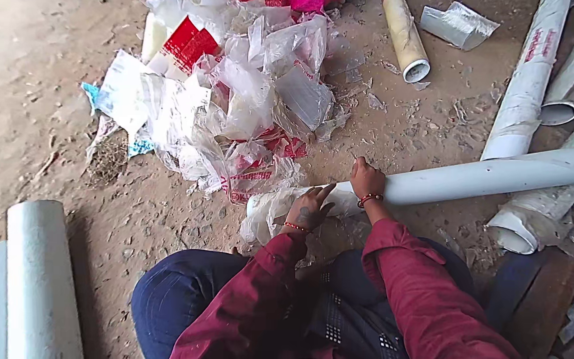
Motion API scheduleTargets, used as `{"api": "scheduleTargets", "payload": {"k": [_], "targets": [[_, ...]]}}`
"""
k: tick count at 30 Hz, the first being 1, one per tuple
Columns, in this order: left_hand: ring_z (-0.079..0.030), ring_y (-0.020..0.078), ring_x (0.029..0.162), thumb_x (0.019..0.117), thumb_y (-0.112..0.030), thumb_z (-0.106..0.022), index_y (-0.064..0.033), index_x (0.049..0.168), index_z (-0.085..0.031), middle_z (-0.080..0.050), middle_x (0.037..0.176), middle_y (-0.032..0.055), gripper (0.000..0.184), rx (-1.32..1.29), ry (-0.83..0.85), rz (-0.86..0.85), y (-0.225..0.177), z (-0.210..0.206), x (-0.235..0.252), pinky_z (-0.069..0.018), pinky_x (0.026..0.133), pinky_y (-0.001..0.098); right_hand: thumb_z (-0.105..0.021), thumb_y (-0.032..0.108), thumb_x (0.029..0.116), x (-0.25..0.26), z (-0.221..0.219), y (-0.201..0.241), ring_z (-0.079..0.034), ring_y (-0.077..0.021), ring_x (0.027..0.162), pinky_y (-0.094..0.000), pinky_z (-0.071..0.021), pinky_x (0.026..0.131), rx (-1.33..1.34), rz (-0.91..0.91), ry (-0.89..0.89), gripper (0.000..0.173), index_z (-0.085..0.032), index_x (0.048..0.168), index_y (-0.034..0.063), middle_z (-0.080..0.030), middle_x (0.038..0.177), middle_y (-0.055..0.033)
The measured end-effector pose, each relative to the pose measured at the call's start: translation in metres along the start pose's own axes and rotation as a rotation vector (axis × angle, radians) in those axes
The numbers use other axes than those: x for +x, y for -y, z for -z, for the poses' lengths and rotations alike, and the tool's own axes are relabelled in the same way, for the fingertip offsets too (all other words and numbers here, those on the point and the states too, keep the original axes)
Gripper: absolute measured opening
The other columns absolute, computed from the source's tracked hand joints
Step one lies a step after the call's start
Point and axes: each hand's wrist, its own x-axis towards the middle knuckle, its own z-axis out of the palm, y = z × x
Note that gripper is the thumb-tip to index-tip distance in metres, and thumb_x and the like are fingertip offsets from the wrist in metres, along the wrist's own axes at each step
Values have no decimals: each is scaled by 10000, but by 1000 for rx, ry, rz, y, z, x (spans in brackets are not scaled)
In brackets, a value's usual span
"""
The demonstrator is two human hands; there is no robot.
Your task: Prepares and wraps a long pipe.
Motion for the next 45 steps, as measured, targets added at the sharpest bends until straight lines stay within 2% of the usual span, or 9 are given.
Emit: {"api": "scheduleTargets", "payload": {"k": [3, 7, 14, 23, 26, 31, 35, 39, 45], "targets": [[-225, 324, 1580, 946, -379, -738, -147, 1607, -373, -354, 1663, 125, 790, 182, 184, 21, 15, 3, 18, -102, 1274, 569, -374, 233, 1121, -3, -3, -2, -716, -461, 951, -601, -525, 805, -9, -7, -17, 372, -619, 1235, -22, -727, 1009, -267], [-545, 327, 1401, 1072, -42, -438, -110, 1450, -605, -570, 1513, 93, 419, 60, 167, 106, 15, -1, 19, -421, 1135, 553, -383, 221, 1120, -3, -4, -2, -719, -469, 913, -607, -525, 770, 13, 18, -80, 365, -636, 1200, -29, -726, 973, -272], [-590, 421, 1330, 1011, 65, -451, 118, 1335, -618, -610, 1407, 269, 369, 81, -63, -35, -2, -36, -32, -447, 1136, 502, -381, 208, 1118, 1, -2, -2, -718, -473, 909, -611, -523, 761, -4, 53, -46, 356, -625, 1198, -39, -723, 969, -275], [-550, 395, 1382, 1042, 45, -406, 86, 1370, -603, -593, 1438, 257, 386, 30, 47, -2, -9, -16, -53, -388, 1189, 487, -403, 212, 1117, 1, 6, -2, -703, -480, 1008, -626, -506, 857, 85, 39, -32, 360, -633, 1246, -32, -721, 1029, -292], [-670, 417, 1206, 1012, -164, -617, 54, 1267, -675, -705, 1241, 253, 340, 11, -195, -61, -13, 1, -51, -499, 1059, 534, -430, 183, 1106, -3, 8, -17, -710, -504, 966, -648, -510, 839, 196, 65, -170, 356, -652, 1275, -38, -731, 996, -300], [-96, 329, 1606, 934, -410, -740, -96, 1648, -224, -182, 1724, 130, 935, 159, 194, 101, -11, -2, 3, -28, 1283, 538, -520, 45, 1027, -34, -17, -42, -741, -449, 905, -584, -552, 850, 45, 230, -432, 250, -726, 1109, -70, -749, 979, -265], [-446, 349, 1476, 1004, 109, -397, -9, 1452, -572, -517, 1546, 152, 495, 5, -22, -79, 1, -39, 9, -315, 1235, 474, -526, 64, 1014, -29, -24, -38, -746, -414, 919, -560, -549, 891, -2, 287, -405, 259, -746, 1102, -41, -759, 1013, -231], [-590, 423, 1329, 967, 127, -466, 64, 1287, -683, -628, 1399, 233, 392, -12, -156, -216, 9, -48, -9, -433, 1150, 502, -521, 89, 1010, -19, -24, -35, -731, -432, 813, -577, -548, 734, -16, 258, -360, 251, -726, 1062, -47, -739, 942, -246], [-637, 426, 1269, 963, 126, -486, 66, 1307, -668, -651, 1355, 257, 394, 18, -61, -163, -5, -37, -46, -503, 1069, 532, -402, 196, 1089, 10, 5, -12, -708, -433, 1009, -598, -512, 826, -94, -13, 47, 340, -649, 1221, 2, -722, 1105, -239]]}}
